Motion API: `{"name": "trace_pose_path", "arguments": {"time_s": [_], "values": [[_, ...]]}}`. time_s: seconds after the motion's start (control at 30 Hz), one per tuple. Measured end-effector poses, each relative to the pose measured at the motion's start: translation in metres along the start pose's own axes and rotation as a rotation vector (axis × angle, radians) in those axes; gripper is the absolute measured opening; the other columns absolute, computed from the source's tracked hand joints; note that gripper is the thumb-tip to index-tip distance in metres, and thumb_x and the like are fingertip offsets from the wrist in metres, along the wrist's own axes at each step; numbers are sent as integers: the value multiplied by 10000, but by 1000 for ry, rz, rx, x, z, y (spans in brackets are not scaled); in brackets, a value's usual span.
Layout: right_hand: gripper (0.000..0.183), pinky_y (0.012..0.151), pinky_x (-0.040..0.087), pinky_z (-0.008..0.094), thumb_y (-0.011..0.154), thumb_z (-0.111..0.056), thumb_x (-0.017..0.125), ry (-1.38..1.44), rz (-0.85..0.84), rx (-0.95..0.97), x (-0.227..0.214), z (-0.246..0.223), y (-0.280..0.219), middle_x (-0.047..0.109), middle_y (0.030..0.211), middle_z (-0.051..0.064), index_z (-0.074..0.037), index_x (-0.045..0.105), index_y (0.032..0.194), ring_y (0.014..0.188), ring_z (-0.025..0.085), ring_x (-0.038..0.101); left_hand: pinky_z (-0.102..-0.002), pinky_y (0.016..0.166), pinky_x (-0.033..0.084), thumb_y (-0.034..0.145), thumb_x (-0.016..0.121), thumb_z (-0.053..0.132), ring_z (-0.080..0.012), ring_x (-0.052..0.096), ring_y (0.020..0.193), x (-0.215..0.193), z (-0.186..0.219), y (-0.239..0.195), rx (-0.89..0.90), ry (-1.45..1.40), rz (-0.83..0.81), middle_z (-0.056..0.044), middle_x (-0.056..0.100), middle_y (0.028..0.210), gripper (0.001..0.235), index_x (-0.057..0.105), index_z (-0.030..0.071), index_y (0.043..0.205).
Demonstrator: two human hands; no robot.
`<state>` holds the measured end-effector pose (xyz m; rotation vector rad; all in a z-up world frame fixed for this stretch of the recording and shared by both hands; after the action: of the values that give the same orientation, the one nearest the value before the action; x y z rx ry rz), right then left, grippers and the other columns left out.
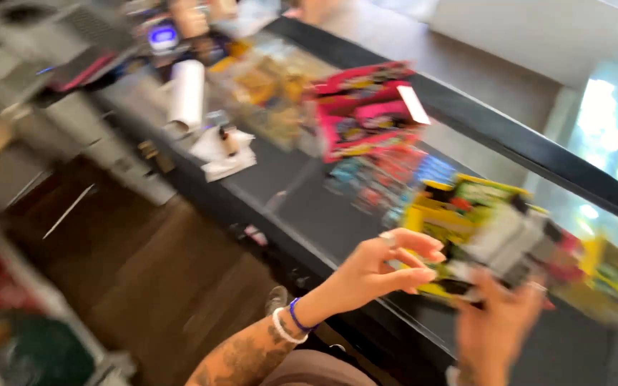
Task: Organizing and stocking snack packets into display boxes on a counter
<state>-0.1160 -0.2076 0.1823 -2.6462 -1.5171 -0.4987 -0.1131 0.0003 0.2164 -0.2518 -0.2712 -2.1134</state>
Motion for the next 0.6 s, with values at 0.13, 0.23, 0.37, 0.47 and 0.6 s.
{"name": "trace_pose_path", "arguments": {"time_s": [0.13,0.23,0.37,0.47,0.6], "values": [[723,431,482,296,934,-16,702,120,-55,55,16,-16,-13,678,1035,60,-182,356,1547,648,117,583,-207,672,605,925,849,214,-78,718,885,3,23,16,180,152,163,-26,760,1067,212,716,170,1084],[884,392,450,322,956,-53,689,146,-91,61,15,-26,-17,648,1118,90,-172,268,1724,644,158,557,-224,632,592,880,883,250,-89,688,783,11,19,25,120,213,147,9,701,935,277,660,186,1030],[808,395,464,334,974,-83,687,226,-100,58,5,-31,-17,652,1263,79,-180,329,1692,789,205,618,-239,577,568,992,773,303,-140,736,716,29,1,31,112,266,41,-16,658,784,268,674,81,877],[1007,367,360,352,955,-86,673,192,-2,165,-14,-21,-19,618,1258,70,-253,122,1781,713,177,521,-281,582,531,1086,639,331,-143,574,701,47,21,24,369,420,15,-15,556,756,328,567,100,865],[1114,548,288,416,946,-98,688,151,165,318,-45,1,-25,603,1039,83,-314,-1,1795,911,181,575,-335,683,380,1107,625,253,-177,432,700,66,26,22,413,429,-23,-4,465,754,331,474,128,840]]}}
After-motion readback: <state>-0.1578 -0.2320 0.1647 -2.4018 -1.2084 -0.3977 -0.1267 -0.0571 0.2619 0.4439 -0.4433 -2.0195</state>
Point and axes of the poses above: each hand's wrist, its own y-axis towards the middle knuckle, its own x-axis out of the palm, z = x × y, the point moved 10 cm from there along y, towards the middle knuckle
